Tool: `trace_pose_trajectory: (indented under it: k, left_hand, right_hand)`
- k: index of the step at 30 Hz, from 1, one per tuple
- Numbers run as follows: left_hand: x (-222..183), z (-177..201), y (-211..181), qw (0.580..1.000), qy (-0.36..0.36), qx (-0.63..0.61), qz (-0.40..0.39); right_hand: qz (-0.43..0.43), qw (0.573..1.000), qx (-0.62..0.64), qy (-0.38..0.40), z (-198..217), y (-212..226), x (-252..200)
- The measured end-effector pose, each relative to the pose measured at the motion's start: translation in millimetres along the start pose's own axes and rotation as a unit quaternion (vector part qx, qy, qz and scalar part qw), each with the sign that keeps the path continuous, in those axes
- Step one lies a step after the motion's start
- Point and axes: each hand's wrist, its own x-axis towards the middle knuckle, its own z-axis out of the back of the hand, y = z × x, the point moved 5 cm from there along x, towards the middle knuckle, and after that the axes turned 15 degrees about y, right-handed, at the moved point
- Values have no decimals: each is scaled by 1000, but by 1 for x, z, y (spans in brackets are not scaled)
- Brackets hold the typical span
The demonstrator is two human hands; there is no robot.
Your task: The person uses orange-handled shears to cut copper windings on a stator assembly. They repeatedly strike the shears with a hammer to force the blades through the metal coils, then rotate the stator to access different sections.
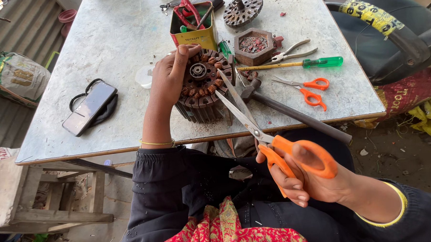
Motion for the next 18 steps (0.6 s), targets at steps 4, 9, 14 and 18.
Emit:
trace_pose_trajectory:
  k: [4, 9, 14, 18]
  left_hand:
    - [-1, 0, 1, 1000, -7, -12, 9]
    - [0, 0, 0, 1000, -10, -14, -4]
    - [1, 0, -1, 1000, -9, -18, -3]
    - [3, 0, 0, 1000, -9, -13, -1]
  right_hand:
    - [-38, 999, -25, 1, 1, 5, 0]
    - [-176, 966, -84, -170, 32, 29, -17]
    - [-259, 913, -271, -158, 29, 59, -19]
    - [-233, 685, -665, -187, -6, 85, 6]
